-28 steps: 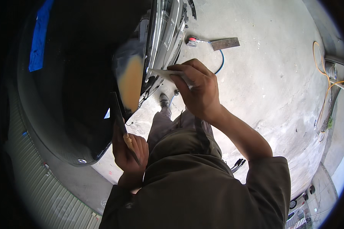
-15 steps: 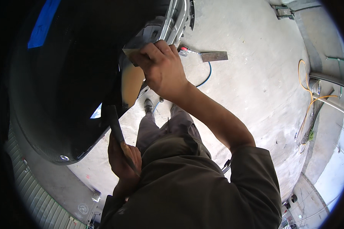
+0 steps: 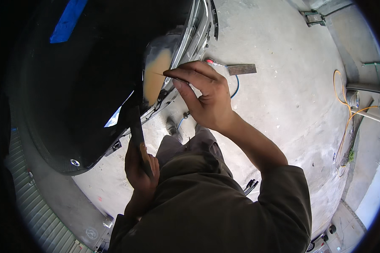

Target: The person mixes body filler in a container and applies it to a damaged area on the front of a black car using a spreader. They then sand the applied filler with a sanding block and inspect the surface by hand.

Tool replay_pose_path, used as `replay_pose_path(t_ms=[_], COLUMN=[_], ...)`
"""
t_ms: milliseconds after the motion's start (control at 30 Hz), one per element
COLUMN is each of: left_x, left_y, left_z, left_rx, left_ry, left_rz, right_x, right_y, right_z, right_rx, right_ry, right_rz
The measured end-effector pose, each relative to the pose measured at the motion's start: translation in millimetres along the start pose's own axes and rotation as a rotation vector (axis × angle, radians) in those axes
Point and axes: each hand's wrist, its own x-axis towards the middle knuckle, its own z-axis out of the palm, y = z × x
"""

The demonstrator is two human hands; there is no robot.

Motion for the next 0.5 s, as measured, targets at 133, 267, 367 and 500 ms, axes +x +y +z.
replay_pose_path(t_ms=[133, 267, 367, 500], left_x=[2, 3, -3, -34], left_y=[5, 10, 10, 6], left_z=[13, 18, 9, -6], left_rx=[-0.577, -0.464, -0.849, -0.592], left_ry=[-0.115, -0.438, -0.378, -0.551], left_rz=[-0.327, -0.166, -0.243, -0.128], right_x=[-67, -144, -186, -213], right_y=[-34, -63, -91, -122], right_z=[-7, 4, -13, -35], right_rx=[0.833, 0.697, 0.432, -0.002], right_ry=[0.068, 0.016, 0.155, 0.324], right_rz=[0.535, 0.612, 0.647, 0.541])
